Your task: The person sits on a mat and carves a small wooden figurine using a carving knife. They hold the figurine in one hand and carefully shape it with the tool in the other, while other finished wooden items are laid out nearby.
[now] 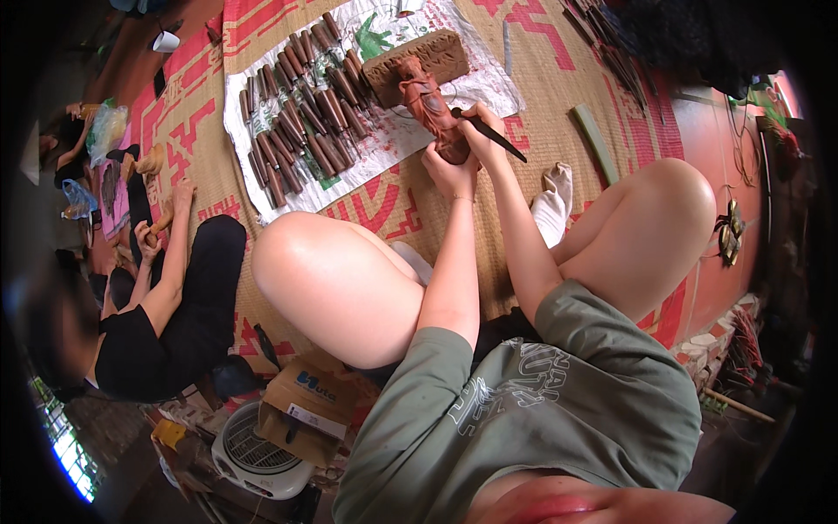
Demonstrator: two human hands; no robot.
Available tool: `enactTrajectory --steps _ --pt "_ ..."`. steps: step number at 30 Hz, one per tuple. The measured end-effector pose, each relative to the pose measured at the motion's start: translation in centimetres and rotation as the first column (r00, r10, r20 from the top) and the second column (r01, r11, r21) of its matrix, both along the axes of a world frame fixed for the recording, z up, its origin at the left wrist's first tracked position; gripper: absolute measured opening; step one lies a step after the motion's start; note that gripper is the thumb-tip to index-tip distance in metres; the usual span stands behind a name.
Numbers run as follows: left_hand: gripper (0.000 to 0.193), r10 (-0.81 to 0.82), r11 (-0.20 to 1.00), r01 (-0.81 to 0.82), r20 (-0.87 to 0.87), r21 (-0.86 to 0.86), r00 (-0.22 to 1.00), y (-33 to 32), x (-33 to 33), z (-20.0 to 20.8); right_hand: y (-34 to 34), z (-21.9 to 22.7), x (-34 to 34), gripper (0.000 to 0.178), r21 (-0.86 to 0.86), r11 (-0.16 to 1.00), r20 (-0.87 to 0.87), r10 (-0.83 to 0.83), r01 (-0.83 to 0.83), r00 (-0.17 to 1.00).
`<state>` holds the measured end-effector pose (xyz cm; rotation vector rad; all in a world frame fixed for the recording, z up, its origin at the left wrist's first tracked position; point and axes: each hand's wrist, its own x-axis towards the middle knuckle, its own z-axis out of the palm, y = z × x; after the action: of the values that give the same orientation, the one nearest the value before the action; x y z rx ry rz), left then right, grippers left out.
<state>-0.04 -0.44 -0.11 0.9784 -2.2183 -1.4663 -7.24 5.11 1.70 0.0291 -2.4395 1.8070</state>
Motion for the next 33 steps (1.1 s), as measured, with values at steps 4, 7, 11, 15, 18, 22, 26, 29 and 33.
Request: enactTrajectory --steps 4,7,11,15,18,22,26,29,33 --pt "0.078 0.019 0.999 -0.02 -0.018 -0.038 1.0 0.0 0.1 -0.3 0.4 1.2 1.5 0.012 0.059 0.997 0.0 0.056 -0.056 0.998" --pt "0.078 0.011 0.999 -0.011 0.013 -0.037 1.0 0.2 0.1 0.4 0.2 1.6 1.0 0.011 0.003 0.998 0.042 0.06 -0.06 0.997" --pt "0.077 0.018 0.999 -0.019 -0.012 -0.044 1.0 0.0 0.1 -0.8 0.2 1.4 1.0 0.011 -0.029 0.997 0.036 0.07 -0.069 0.997" --pt "0.075 0.031 0.997 -0.032 -0.027 -0.064 0.999 0.1 0.0 -1.3 0.8 0.8 1.4 0.013 0.017 0.998 0.051 0.056 -0.057 0.997" --pt "0.075 0.031 0.998 -0.033 -0.047 -0.046 0.998 0.2 -0.1 -1.2 0.4 0.6 1.0 0.012 0.017 0.998 0.048 0.066 -0.066 0.997" --pt "0.072 0.026 0.997 -0.03 -0.051 -0.068 0.998 0.1 -0.1 -1.6 0.3 -0.4 1.2 0.012 0.011 0.999 -0.035 0.051 -0.051 0.998" --pt "0.071 0.039 0.996 -0.04 -0.014 -0.075 0.999 0.0 0.0 -1.3 1.0 -0.9 2.3 0.011 0.064 0.998 0.016 0.02 -0.02 1.0" --pt "0.072 0.032 0.998 -0.032 0.006 -0.059 0.999 -0.1 0.0 -0.9 0.0 0.0 1.9 0.01 -0.009 0.999 0.037 -0.032 0.032 0.999" --pt "0.074 0.029 1.0 -0.029 -0.022 -0.012 0.999 0.0 -0.1 -0.7 0.2 -0.4 2.1 0.01 0.04 0.996 -0.032 -0.073 0.074 0.997"
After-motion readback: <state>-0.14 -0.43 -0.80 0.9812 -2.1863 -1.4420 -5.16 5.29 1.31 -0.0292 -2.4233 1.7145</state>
